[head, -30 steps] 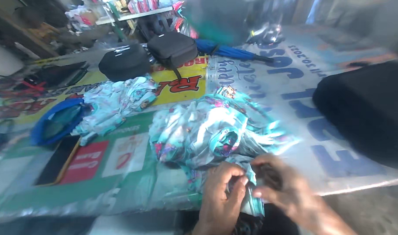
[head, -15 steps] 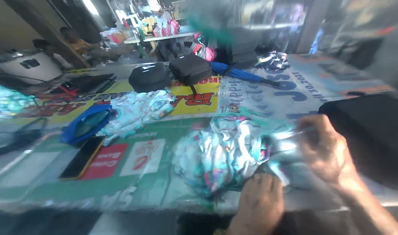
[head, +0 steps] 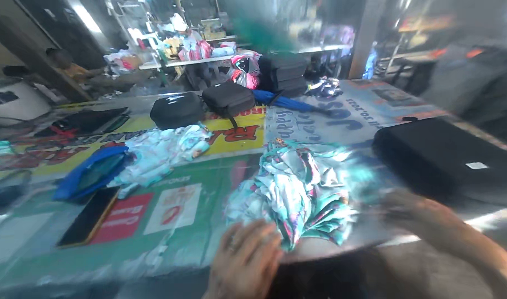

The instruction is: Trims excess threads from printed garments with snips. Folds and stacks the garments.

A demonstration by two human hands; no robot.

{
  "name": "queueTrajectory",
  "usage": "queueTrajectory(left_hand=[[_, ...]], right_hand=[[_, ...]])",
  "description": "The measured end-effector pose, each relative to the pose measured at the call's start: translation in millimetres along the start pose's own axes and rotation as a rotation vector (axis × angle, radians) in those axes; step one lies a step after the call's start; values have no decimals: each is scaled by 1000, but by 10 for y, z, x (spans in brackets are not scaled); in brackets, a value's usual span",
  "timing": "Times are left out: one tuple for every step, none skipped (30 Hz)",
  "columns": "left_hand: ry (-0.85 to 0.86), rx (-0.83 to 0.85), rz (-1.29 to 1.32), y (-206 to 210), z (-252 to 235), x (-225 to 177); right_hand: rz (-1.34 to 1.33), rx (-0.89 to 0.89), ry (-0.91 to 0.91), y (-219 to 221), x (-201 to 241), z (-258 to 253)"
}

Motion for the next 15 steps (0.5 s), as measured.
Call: queueTrajectory(left_hand=[[-36, 44, -67, -7, -18, 144], [-70, 94, -118, 17, -69, 261], [-97, 138, -149, 67, -137, 348], [-118, 165, -162, 132, -215, 409], [-134, 180, -159, 209, -302, 446], [-146, 195, -141, 299, -386, 465], [-156, 215, -114, 395, -461, 474], [-174, 251, -82, 497, -514, 494], [-201, 295, -44, 592, -544, 533], [-236, 348, -4, 670, -556, 588], [-280, 407, 51, 728, -557, 654], [-322, 452, 111, 761, -562, 728], [-359, 484, 171, 775, -571, 803], [-381, 504, 220, 780, -569, 865], [-393, 524, 257, 784, -559, 908]], right_hand=[[34, -29, 13, -120, 6, 75], [35, -119, -12, -252, 75, 131], [2, -223, -53, -367, 215, 156], [-57, -298, -75, -445, 408, 139], [-130, -331, -75, -467, 619, 80], [-192, -309, -48, -430, 817, -20], [-199, -260, -15, -334, 980, -149], [-152, -191, 22, -192, 1096, -298], [-78, -126, 52, -22, 1157, -454], [-37, -76, 71, 139, 1160, -585], [-63, -56, 89, 244, 1114, -663], [-129, -71, 109, 269, 1036, -682], [-213, -103, 133, 220, 957, -640], [-291, -150, 154, 151, 874, -553], [-354, -183, 169, 104, 776, -445]])
Point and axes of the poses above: each hand's wrist, its own z-axis away from the middle knuckle, its own y-axis out of the palm, x = y × z, the point moved 6 cm from there along -z, towards the middle knuckle, and after that the axes turned 15 degrees about y, right-handed, at the moved point
